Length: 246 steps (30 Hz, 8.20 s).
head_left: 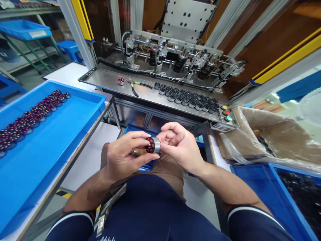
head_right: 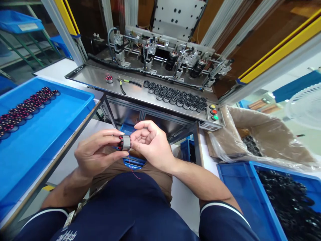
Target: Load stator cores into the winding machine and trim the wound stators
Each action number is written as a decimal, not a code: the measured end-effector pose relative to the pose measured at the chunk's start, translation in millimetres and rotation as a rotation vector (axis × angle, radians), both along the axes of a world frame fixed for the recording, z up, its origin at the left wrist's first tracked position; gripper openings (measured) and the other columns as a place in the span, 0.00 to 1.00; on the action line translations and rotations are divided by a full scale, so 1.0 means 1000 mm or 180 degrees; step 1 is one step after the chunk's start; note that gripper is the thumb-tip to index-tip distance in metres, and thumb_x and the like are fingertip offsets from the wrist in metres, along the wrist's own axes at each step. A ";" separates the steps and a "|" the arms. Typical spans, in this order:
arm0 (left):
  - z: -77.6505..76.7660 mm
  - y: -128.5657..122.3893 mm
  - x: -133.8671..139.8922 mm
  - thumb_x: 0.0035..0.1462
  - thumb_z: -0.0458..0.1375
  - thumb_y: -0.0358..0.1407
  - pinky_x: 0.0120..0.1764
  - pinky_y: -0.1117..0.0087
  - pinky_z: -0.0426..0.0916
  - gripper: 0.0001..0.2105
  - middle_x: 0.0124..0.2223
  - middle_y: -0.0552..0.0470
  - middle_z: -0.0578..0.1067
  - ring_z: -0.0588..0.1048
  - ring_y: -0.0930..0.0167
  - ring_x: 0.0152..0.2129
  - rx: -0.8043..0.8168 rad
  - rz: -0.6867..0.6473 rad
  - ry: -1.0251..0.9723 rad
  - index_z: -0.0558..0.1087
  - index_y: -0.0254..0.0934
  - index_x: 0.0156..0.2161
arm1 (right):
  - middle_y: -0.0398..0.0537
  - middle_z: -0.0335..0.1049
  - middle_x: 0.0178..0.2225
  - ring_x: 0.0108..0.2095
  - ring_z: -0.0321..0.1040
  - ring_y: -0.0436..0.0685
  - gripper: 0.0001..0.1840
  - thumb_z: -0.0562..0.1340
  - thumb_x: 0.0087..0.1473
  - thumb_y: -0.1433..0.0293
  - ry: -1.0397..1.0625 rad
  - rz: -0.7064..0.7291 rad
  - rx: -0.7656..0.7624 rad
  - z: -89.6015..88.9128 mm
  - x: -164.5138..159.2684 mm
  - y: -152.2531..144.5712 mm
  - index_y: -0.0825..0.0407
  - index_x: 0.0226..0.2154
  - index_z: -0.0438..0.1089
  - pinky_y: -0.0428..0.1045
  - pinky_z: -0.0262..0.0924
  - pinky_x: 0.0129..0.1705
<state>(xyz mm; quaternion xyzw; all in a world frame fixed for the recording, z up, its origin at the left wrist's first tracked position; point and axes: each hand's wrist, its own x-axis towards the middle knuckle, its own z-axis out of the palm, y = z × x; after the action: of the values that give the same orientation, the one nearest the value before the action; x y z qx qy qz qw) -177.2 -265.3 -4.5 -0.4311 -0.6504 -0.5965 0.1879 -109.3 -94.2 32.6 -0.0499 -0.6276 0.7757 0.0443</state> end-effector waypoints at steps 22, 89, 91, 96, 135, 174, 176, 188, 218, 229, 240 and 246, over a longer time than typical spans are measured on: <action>-0.002 0.005 0.003 0.39 0.76 0.36 0.34 0.70 0.80 0.16 0.37 0.50 0.84 0.83 0.66 0.31 0.0561 0.0159 -0.0192 0.80 0.40 0.35 | 0.38 0.72 0.27 0.29 0.70 0.48 0.26 0.75 0.45 0.65 0.0549 -0.0457 0.0427 -0.005 0.000 -0.015 0.48 0.38 0.60 0.45 0.64 0.31; -0.008 0.013 -0.002 0.35 0.76 0.46 0.33 0.67 0.76 0.17 0.33 0.47 0.83 0.82 0.65 0.29 0.1170 -0.0828 -0.2237 0.79 0.38 0.26 | 0.48 0.73 0.31 0.30 0.65 0.50 0.12 0.53 0.67 0.75 0.3560 0.0435 0.4159 0.017 -0.013 0.028 0.56 0.37 0.71 0.46 0.60 0.31; -0.009 0.013 -0.003 0.35 0.76 0.46 0.33 0.67 0.77 0.17 0.33 0.47 0.83 0.82 0.65 0.29 0.1198 -0.0828 -0.2278 0.79 0.38 0.25 | 0.49 0.73 0.31 0.31 0.66 0.51 0.13 0.53 0.67 0.74 0.3748 0.0469 0.4269 0.015 -0.014 0.030 0.56 0.36 0.71 0.47 0.61 0.31; -0.012 0.012 -0.006 0.38 0.75 0.46 0.34 0.66 0.76 0.16 0.33 0.47 0.83 0.82 0.65 0.30 0.1197 -0.0910 -0.2249 0.79 0.37 0.26 | 0.49 0.72 0.29 0.31 0.67 0.52 0.10 0.56 0.65 0.74 0.4083 0.0347 0.4514 0.012 -0.015 0.031 0.56 0.34 0.72 0.48 0.64 0.32; 0.000 0.015 0.012 0.36 0.75 0.23 0.38 0.67 0.82 0.24 0.43 0.51 0.83 0.83 0.66 0.37 0.0882 0.0011 -0.0641 0.74 0.39 0.40 | 0.52 0.72 0.32 0.31 0.67 0.53 0.09 0.52 0.64 0.75 0.3276 -0.0203 0.4067 -0.021 -0.021 0.030 0.56 0.39 0.67 0.47 0.64 0.32; -0.018 0.019 -0.014 0.44 0.74 0.33 0.37 0.70 0.80 0.18 0.44 0.51 0.81 0.82 0.71 0.31 0.0704 -0.1305 -0.2590 0.79 0.42 0.43 | 0.47 0.71 0.31 0.29 0.64 0.50 0.10 0.53 0.64 0.76 0.2687 -0.0202 0.4444 -0.020 -0.014 0.037 0.54 0.35 0.69 0.45 0.60 0.31; -0.018 0.020 -0.012 0.44 0.73 0.30 0.37 0.71 0.80 0.18 0.43 0.52 0.81 0.81 0.72 0.31 0.0717 -0.1193 -0.2434 0.79 0.42 0.43 | 0.48 0.71 0.31 0.30 0.65 0.50 0.10 0.53 0.65 0.75 0.2683 -0.0203 0.4324 -0.022 -0.015 0.036 0.54 0.35 0.69 0.46 0.61 0.31; -0.012 0.018 0.000 0.45 0.68 0.22 0.44 0.70 0.78 0.19 0.43 0.50 0.81 0.81 0.69 0.42 0.0338 -0.0464 -0.1205 0.77 0.38 0.45 | 0.49 0.72 0.33 0.34 0.67 0.51 0.14 0.67 0.57 0.61 0.2225 0.0168 0.2674 0.001 -0.019 0.035 0.56 0.37 0.71 0.48 0.65 0.37; -0.010 0.022 -0.001 0.45 0.68 0.23 0.37 0.75 0.78 0.18 0.42 0.52 0.81 0.80 0.74 0.34 0.0593 -0.0057 -0.1432 0.77 0.38 0.43 | 0.44 0.73 0.27 0.29 0.68 0.49 0.15 0.70 0.53 0.59 0.0772 -0.0695 0.0234 -0.037 -0.012 -0.016 0.54 0.26 0.75 0.48 0.64 0.35; -0.013 0.019 -0.007 0.45 0.70 0.26 0.40 0.72 0.79 0.18 0.44 0.50 0.79 0.80 0.69 0.40 0.0379 -0.0258 -0.1525 0.78 0.40 0.44 | 0.42 0.72 0.23 0.25 0.66 0.47 0.19 0.72 0.49 0.56 0.0777 -0.0493 0.0075 -0.028 -0.017 -0.005 0.54 0.24 0.74 0.45 0.64 0.30; -0.019 0.018 -0.009 0.44 0.70 0.29 0.42 0.68 0.80 0.20 0.46 0.48 0.78 0.79 0.66 0.42 0.0565 -0.0758 -0.2025 0.79 0.42 0.46 | 0.41 0.70 0.22 0.24 0.65 0.47 0.17 0.70 0.52 0.58 0.0885 -0.0664 0.0347 -0.027 -0.019 -0.001 0.54 0.23 0.72 0.45 0.61 0.29; -0.013 0.017 -0.010 0.51 0.65 0.39 0.39 0.61 0.81 0.16 0.47 0.46 0.81 0.82 0.63 0.36 0.0730 -0.1176 -0.2538 0.80 0.41 0.46 | 0.41 0.70 0.23 0.25 0.65 0.47 0.17 0.70 0.52 0.59 0.0857 -0.0811 0.0451 -0.025 -0.021 0.001 0.54 0.23 0.72 0.46 0.61 0.31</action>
<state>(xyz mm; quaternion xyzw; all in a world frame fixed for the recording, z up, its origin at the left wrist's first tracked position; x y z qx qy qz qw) -186.8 -248.7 -17.2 -0.2530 -0.5138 -0.8076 -0.1404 -129.8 -93.2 7.9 -0.0215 -0.6577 0.7173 0.2290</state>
